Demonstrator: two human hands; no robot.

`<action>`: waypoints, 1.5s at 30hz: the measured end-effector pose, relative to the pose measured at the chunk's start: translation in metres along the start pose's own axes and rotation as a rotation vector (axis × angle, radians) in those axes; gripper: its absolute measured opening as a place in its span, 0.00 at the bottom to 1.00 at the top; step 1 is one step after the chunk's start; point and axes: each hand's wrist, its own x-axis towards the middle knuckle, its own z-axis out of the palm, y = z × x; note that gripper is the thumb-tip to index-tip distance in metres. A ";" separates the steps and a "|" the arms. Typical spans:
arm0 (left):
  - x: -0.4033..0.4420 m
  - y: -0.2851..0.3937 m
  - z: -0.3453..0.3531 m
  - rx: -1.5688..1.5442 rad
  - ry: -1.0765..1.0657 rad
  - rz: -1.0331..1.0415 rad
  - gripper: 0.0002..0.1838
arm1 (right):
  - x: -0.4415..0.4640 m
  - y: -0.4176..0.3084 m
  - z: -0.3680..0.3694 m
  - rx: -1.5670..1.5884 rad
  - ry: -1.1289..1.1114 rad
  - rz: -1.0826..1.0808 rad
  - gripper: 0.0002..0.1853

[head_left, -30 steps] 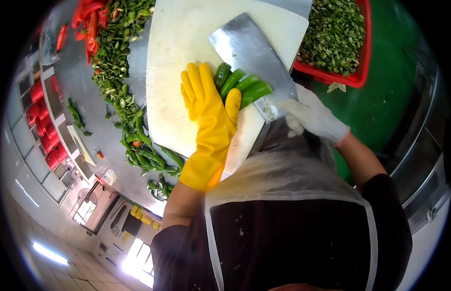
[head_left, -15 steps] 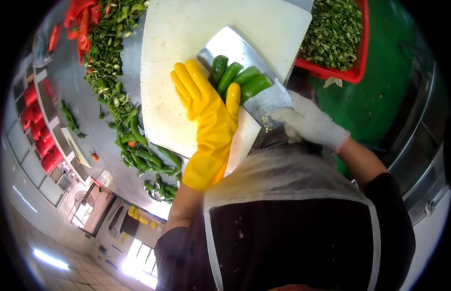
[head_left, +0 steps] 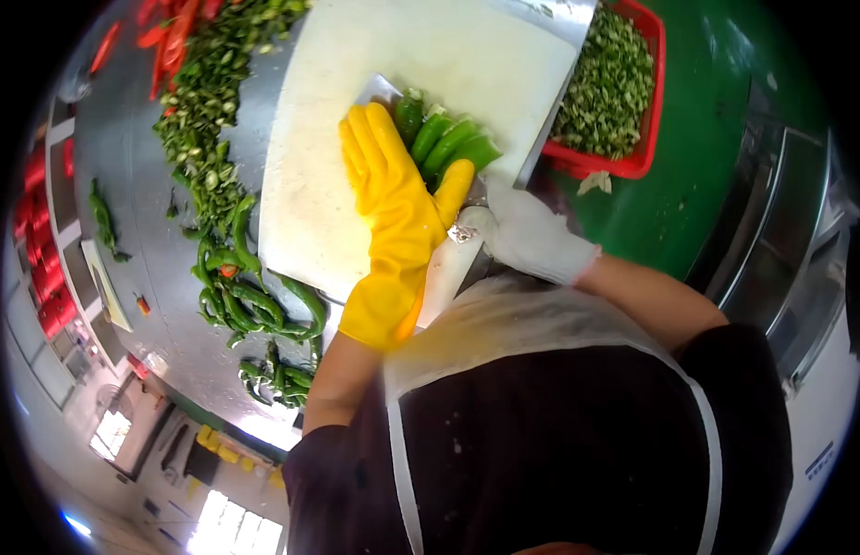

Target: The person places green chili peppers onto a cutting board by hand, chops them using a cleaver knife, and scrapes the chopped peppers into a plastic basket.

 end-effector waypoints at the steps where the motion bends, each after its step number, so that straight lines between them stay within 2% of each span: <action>1: -0.001 -0.001 -0.001 -0.011 0.018 -0.006 0.62 | 0.004 -0.005 0.003 -0.049 0.062 -0.078 0.30; 5: -0.005 0.003 -0.008 -0.062 0.074 -0.040 0.59 | -0.005 -0.049 -0.030 -0.021 -0.126 0.132 0.27; 7: -0.007 0.000 -0.006 -0.075 0.145 -0.046 0.56 | -0.003 -0.055 -0.034 -0.130 -0.114 0.138 0.25; 10: -0.012 0.002 -0.007 -0.145 0.170 -0.081 0.55 | -0.007 -0.055 -0.056 -0.109 0.012 0.055 0.23; 11: -0.011 0.000 -0.004 -0.144 0.158 -0.085 0.55 | -0.014 -0.067 -0.075 0.030 -0.011 0.073 0.22; 13: -0.006 0.001 -0.003 -0.064 0.150 -0.067 0.55 | 0.001 -0.055 -0.101 -0.218 0.117 -0.055 0.21; 15: -0.004 0.008 -0.008 0.095 0.145 -0.035 0.56 | 0.015 -0.056 -0.123 -0.695 0.249 -0.101 0.20; 19: -0.006 0.028 -0.022 0.195 0.054 -0.089 0.56 | 0.025 -0.076 -0.141 -0.917 0.144 -0.087 0.16; 21: -0.006 0.027 -0.015 0.187 0.124 -0.129 0.54 | 0.032 -0.062 -0.135 -1.077 0.148 -0.292 0.11; 23: -0.008 0.020 -0.010 0.148 0.170 -0.180 0.51 | 0.021 -0.066 -0.120 -1.118 0.086 -0.446 0.11; 25: -0.013 0.011 -0.009 0.078 0.193 -0.243 0.47 | 0.022 -0.073 -0.111 -1.127 0.009 -0.481 0.10; 26: -0.019 0.009 -0.006 0.180 0.331 -0.177 0.45 | 0.028 -0.076 -0.109 -1.134 0.007 -0.495 0.10; 27: -0.021 0.013 -0.012 0.164 0.309 -0.193 0.44 | 0.032 -0.078 -0.107 -1.141 0.002 -0.509 0.10; 29: -0.022 0.020 -0.025 0.129 0.269 -0.225 0.44 | 0.039 -0.085 -0.110 -1.142 -0.025 -0.493 0.09; 33: -0.033 0.021 -0.037 0.187 0.392 -0.056 0.33 | 0.032 -0.093 -0.127 -1.100 -0.024 -0.519 0.09; 35: -0.041 0.012 -0.034 0.175 0.412 0.005 0.25 | 0.016 -0.116 -0.133 -1.153 -0.083 -0.464 0.09; 38: -0.043 0.009 -0.026 0.077 0.444 -0.028 0.17 | 0.010 -0.123 -0.135 -1.190 -0.144 -0.462 0.09; 41: -0.038 0.005 -0.026 0.007 0.385 -0.014 0.15 | 0.014 -0.120 -0.136 -1.216 -0.175 -0.481 0.09; 45: -0.036 -0.001 -0.023 -0.030 0.453 0.051 0.13 | 0.031 -0.119 -0.134 -1.232 -0.243 -0.475 0.08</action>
